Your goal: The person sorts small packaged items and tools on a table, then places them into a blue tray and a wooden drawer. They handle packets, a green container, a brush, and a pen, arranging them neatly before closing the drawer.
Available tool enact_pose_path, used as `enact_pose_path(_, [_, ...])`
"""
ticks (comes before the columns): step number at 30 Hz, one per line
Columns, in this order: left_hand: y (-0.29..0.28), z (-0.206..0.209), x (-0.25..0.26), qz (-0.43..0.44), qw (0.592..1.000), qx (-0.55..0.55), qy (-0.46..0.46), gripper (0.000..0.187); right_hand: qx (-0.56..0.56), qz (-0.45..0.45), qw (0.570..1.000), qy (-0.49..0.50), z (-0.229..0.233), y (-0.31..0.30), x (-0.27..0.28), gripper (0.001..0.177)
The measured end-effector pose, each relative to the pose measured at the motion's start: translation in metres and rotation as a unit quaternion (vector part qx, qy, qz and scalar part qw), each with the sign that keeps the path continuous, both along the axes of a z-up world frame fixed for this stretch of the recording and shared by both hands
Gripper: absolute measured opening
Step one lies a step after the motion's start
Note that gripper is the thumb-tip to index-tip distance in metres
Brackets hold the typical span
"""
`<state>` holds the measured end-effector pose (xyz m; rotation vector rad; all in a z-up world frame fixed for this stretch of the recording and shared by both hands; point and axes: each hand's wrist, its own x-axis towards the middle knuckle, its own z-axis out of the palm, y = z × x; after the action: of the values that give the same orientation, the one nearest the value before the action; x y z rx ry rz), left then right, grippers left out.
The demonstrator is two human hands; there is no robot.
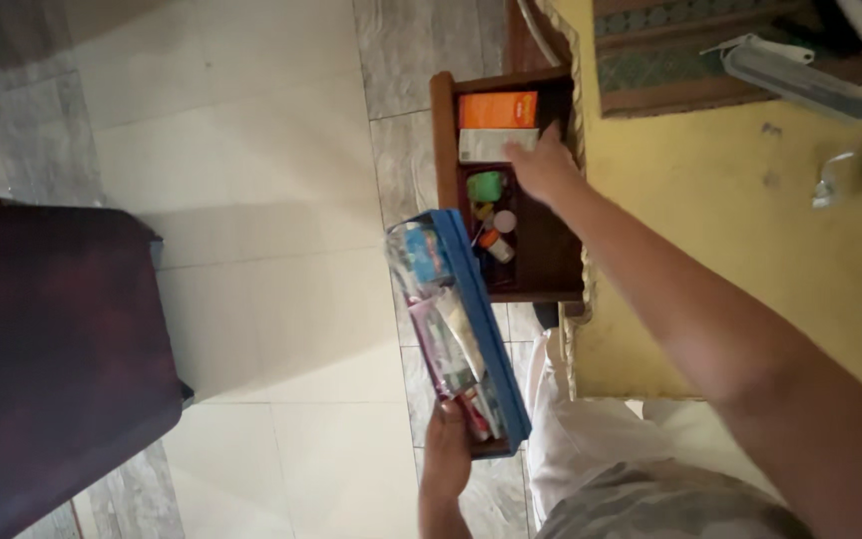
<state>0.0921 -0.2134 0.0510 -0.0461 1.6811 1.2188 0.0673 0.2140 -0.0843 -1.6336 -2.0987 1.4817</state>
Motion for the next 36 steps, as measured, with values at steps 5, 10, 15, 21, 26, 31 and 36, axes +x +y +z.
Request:
enact_pose_path(5, [0.004, -0.008, 0.016, -0.023, 1.000, 0.001, -0.013, 0.050, -0.049, -0.066, 0.995, 0.053, -0.005, 0.013, -0.013, 0.074])
enact_pose_path(10, [0.014, 0.010, 0.022, -0.048, 0.999, -0.005, -0.014, 0.046, -0.114, -0.166, 0.968, 0.151, 0.004, 0.014, -0.016, 0.075])
enact_pose_path(15, [0.021, 0.023, 0.024, -0.054, 0.998, 0.027, 0.016, 0.041, -0.083, -0.140, 0.961, 0.224, 0.008, 0.018, -0.019, 0.095])
enact_pose_path(21, [0.020, 0.032, 0.019, -0.065, 0.997, 0.018, 0.036, 0.042, -0.081, -0.062, 0.984, 0.147, 0.051, 0.012, -0.032, 0.075])
enact_pose_path(26, [0.025, 0.033, 0.017, -0.068, 0.996, -0.033, 0.054, 0.044, 0.051, 0.012, 0.992, 0.111, 0.048, 0.009, -0.029, 0.070])
enact_pose_path(31, [0.031, 0.028, 0.018, -0.030, 0.999, 0.021, 0.011, 0.042, 0.052, 0.027, 0.995, 0.077, 0.047, 0.008, -0.023, 0.073])
enact_pose_path(36, [0.032, 0.027, 0.015, -0.049, 0.997, 0.023, 0.049, 0.043, 0.079, 0.021, 0.992, 0.099, 0.064, 0.007, -0.028, 0.065])
